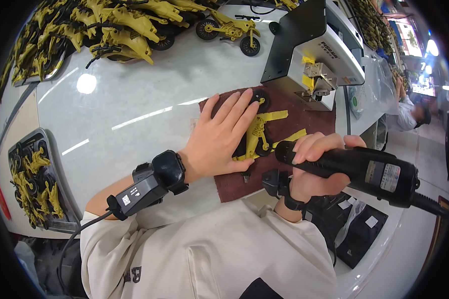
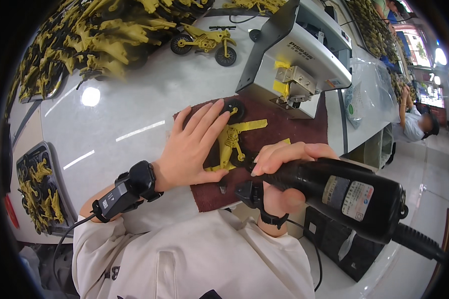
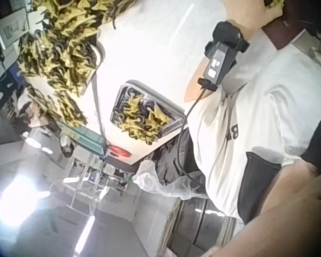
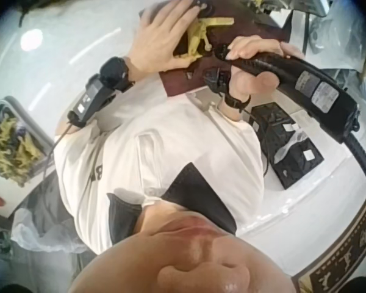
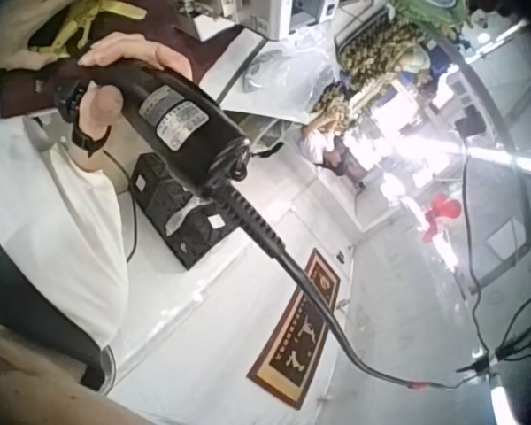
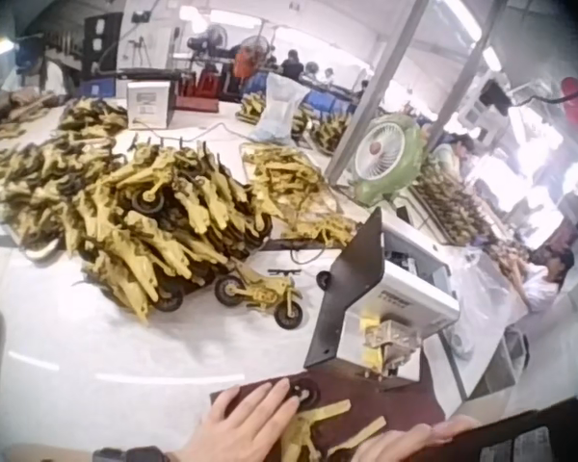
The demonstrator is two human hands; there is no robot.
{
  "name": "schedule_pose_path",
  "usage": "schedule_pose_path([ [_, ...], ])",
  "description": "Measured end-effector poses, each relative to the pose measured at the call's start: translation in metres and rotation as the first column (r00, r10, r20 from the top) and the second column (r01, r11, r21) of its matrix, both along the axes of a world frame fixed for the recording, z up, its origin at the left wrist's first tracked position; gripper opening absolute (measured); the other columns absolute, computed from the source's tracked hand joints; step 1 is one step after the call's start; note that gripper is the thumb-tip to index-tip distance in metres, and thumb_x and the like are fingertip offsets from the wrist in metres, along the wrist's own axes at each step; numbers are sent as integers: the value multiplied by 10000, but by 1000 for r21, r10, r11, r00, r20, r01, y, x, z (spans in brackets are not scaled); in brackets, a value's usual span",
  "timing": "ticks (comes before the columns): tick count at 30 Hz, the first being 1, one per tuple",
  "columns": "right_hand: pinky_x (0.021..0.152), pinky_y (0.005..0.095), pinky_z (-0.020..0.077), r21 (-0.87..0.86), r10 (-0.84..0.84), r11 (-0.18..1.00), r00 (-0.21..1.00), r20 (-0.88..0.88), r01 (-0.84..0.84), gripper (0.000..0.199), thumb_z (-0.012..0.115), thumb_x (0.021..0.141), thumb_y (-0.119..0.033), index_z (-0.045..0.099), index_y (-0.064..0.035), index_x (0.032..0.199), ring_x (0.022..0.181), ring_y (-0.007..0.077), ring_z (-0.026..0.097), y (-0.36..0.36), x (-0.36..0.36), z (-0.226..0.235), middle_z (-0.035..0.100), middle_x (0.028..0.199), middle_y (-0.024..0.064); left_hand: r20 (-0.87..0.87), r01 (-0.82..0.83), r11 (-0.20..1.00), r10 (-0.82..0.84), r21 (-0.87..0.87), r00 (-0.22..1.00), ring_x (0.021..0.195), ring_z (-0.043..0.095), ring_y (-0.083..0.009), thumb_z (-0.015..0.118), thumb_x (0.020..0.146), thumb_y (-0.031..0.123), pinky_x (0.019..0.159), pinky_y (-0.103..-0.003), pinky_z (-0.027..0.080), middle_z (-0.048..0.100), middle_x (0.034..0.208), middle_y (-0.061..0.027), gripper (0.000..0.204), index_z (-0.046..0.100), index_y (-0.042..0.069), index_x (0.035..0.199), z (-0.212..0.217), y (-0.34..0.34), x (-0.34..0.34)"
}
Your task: Assembling and inspecting plastic toy motorcycle parts using hand tools and a small press.
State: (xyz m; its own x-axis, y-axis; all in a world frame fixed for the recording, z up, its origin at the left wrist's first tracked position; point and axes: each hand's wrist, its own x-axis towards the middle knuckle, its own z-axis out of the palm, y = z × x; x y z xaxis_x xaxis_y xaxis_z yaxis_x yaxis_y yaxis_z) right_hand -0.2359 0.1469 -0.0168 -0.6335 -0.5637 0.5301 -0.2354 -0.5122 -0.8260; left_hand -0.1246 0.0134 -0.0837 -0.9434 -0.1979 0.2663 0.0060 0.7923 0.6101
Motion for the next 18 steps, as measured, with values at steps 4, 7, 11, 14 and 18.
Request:
schedule_pose_path([
  [4, 495, 345, 466, -16, 27, 1000, 999, 18, -27, 659, 675, 787, -429, 327, -32, 1182, 520, 233, 556, -5, 3, -5, 565, 732, 137, 21, -17, 1000, 17, 0, 1000, 1263, 333, -323, 701, 594, 447, 1024, -490, 227, 316, 1390, -180, 929, 330, 17, 1329, -1, -2, 3],
  [7, 501, 356, 479, 13, 115, 993, 985, -125, -114, 609, 698, 789, -358, 343, -33, 1162, 534, 254, 574, 0, -2, -1, 584, 749, 159, 20, -1, 1000, 1, 13, 1000, 1256, 341, -319, 714, 586, 444, 1019, -491, 235, 330, 1377, -176, 919, 347, 22, 1315, 3, -1, -2],
  [11, 453, 293, 365, -153, -206, 969, 976, -75, 193, 676, 500, 819, -602, 368, -45, 1179, 438, 156, 448, 0, -4, 23, 474, 645, 52, 18, -44, 999, 45, -7, 999, 1196, 392, -307, 729, 575, 474, 1005, -471, 252, 401, 1285, -165, 914, 375, 19, 1285, 8, 0, -3],
  [14, 440, 324, 417, -262, -268, 933, 962, -45, 248, 729, 468, 827, -629, 299, -27, 1202, 441, 191, 498, -7, -20, 38, 511, 648, 85, -37, -110, 992, 113, 64, 993, 1071, 452, -289, 742, 559, 508, 923, -425, 308, 483, 1116, -135, 904, 416, 20, 1247, 23, -9, -15],
  [18, 474, 306, 344, -148, -357, 925, 934, -21, 350, 637, 474, 834, -589, 403, -45, 1158, 445, 156, 432, -13, -17, 33, 468, 630, 50, 125, -245, 959, 263, -145, 957, 860, 482, -250, 742, 612, 444, 739, -347, 337, 525, 880, -81, 592, 548, 31, 991, 23, -18, -46],
])
